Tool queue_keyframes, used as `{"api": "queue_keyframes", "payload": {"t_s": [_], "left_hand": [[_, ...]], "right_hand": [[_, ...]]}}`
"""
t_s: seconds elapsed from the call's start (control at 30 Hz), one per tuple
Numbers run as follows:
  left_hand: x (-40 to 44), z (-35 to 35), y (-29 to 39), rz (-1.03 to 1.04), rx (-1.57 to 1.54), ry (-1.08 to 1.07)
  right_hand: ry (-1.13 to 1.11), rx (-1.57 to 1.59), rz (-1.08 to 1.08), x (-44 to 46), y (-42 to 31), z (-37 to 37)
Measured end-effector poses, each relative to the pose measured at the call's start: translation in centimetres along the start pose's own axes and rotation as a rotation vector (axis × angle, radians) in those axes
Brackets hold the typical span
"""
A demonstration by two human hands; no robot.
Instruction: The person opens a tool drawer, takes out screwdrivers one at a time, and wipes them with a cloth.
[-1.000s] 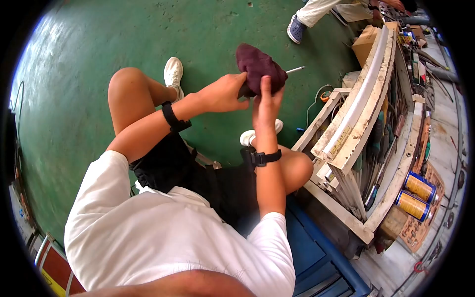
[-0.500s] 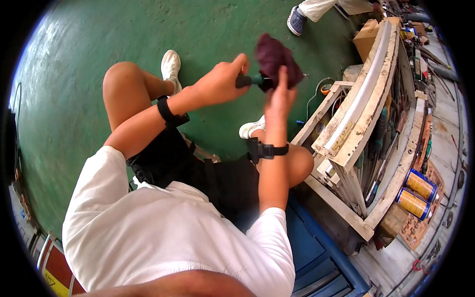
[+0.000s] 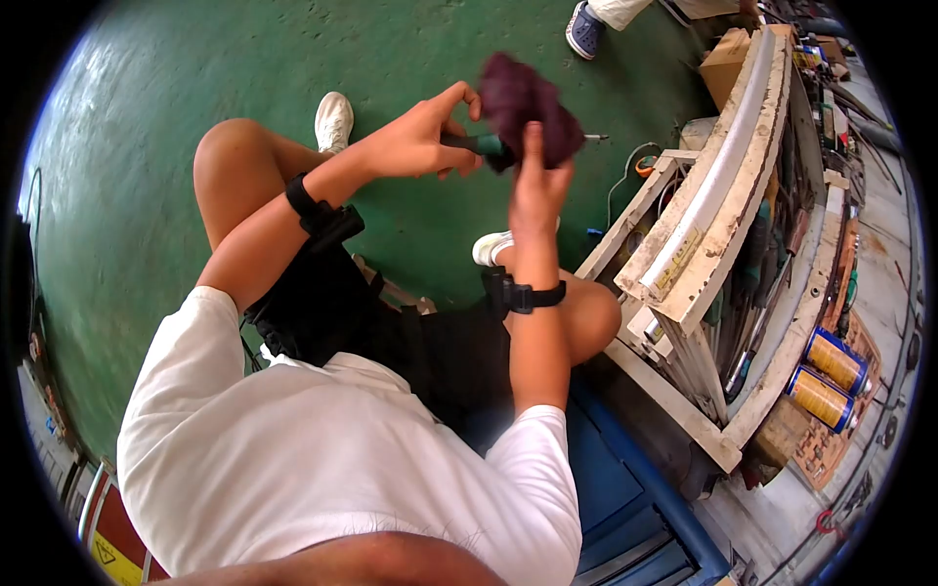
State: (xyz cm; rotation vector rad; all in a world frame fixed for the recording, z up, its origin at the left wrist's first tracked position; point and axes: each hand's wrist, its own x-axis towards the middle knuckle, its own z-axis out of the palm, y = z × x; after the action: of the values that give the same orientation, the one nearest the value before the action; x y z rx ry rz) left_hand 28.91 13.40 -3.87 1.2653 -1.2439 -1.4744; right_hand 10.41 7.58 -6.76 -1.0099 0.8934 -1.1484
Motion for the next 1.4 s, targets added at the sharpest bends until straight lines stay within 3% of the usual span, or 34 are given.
{"api": "queue_keyframes", "payload": {"t_s": [0.13, 0.27, 0.37, 0.5, 0.57, 0.63, 0.77, 0.93, 1.0, 1.13, 1.23, 1.27, 1.33, 1.4], "left_hand": [[-0.1, -0.7, 0.3, 0.084, 0.101, -0.007], [-0.5, -1.9, 1.1, 0.224, 0.223, 0.007], [-0.9, -3.0, 1.7, 0.164, 0.282, -0.023], [-1.0, -4.1, 0.6, 0.247, 0.192, 0.032], [-1.4, -3.9, 1.6, 0.071, 0.039, 0.148], [-1.2, -3.7, 1.3, 0.099, -0.01, 0.146], [-0.3, -2.5, -0.3, 0.111, 0.087, 0.09], [-0.2, 0.1, 0.1, 0.175, -0.064, 0.039], [-0.3, 0.5, 1.1, 0.253, -0.134, 0.087], [-1.3, 0.0, 5.0, 0.34, 0.078, 0.132], [-2.1, 0.8, 10.0, 0.664, 0.267, 0.102], [-2.1, 1.0, 12.4, 0.677, 0.291, 0.085], [-3.0, 2.2, 18.3, 0.696, 0.737, -0.014], [-2.5, 4.7, 22.9, 0.757, 0.882, -0.056]], "right_hand": [[-0.015, 0.007, -0.05, 0.5, -0.5, -0.9], [0.126, 0.057, -0.142, 1.2, -3.6, -1.8], [0.257, 0.054, -0.134, 1.9, -4.3, -3.7], [0.398, 0.133, -0.204, 2.8, -2.9, -6.9], [0.27, 0.312, 0.001, 3.6, -1.6, -8.7], [0.293, 0.282, 0.06, 2.9, -0.9, -6.9], [0.009, 0.359, 0.256, 0.9, -1.5, -3.4], [-0.228, 0.375, 0.385, -0.9, -0.1, -2.1], [-0.24, 0.321, 0.272, -0.6, 0.4, -2.2], [-0.217, 0.261, 0.173, -0.4, -0.8, -2.4], [-0.143, 0.118, 0.132, -0.6, -0.9, -3.0], [-0.175, 0.059, 0.09, -0.7, -1.1, -3.0], [-0.185, -0.048, 0.032, -1.0, -1.7, -3.6], [-0.167, -0.061, 0.022, -2.6, -2.7, -3.7]]}}
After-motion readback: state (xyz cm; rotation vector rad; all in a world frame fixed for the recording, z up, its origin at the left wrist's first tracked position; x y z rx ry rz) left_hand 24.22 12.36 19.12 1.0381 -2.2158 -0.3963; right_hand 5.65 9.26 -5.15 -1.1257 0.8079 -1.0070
